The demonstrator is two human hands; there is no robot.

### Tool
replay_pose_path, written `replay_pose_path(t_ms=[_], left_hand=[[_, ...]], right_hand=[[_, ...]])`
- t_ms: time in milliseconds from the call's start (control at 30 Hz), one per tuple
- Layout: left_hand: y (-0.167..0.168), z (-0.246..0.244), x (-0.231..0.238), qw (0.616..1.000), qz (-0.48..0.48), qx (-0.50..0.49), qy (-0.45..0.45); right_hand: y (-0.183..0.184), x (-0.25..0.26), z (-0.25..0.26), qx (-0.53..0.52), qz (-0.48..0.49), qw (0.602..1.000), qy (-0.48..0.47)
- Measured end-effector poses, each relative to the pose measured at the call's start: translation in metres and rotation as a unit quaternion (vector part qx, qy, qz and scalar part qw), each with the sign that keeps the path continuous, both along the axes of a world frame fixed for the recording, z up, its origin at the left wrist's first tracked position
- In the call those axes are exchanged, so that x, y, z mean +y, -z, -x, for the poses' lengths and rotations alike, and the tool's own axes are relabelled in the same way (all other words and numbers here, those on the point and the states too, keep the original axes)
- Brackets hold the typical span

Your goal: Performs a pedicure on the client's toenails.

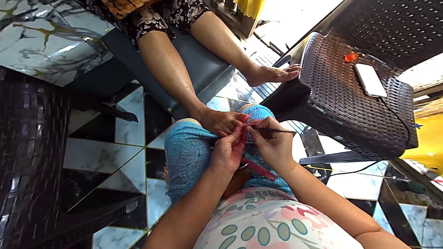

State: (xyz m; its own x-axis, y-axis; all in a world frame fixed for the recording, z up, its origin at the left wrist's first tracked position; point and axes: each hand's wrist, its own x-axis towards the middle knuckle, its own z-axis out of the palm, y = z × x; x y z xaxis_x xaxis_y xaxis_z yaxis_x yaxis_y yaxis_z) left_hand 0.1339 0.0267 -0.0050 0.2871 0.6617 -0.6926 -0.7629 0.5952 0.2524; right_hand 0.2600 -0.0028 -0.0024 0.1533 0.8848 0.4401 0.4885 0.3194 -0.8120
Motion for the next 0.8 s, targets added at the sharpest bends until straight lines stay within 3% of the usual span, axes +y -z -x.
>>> replay_pose_path(t_ms=[133,433,633,800], left_hand=[[0.0012,0.0004,-0.0002,1.0,-0.01,0.004,0.009],[0.0005,0.0002,-0.0002,1.0,0.006,-0.006,0.001],[0.0007,0.0,-0.0006,1.0,-0.013,-0.004,0.005],[0.0017,0.0002,-0.0011,1.0,-0.012,-0.001,0.007]], right_hand=[[0.0032,0.0011,0.0017,-0.047,-0.035,0.998,0.006],[0.0,0.0027,-0.0004,0.085,0.041,0.995,0.024],[0.0042,0.0004,0.0043,0.007,-0.02,1.0,0.011],[0.0042,0.0048,0.0025,0.027,0.005,1.0,0.014]])
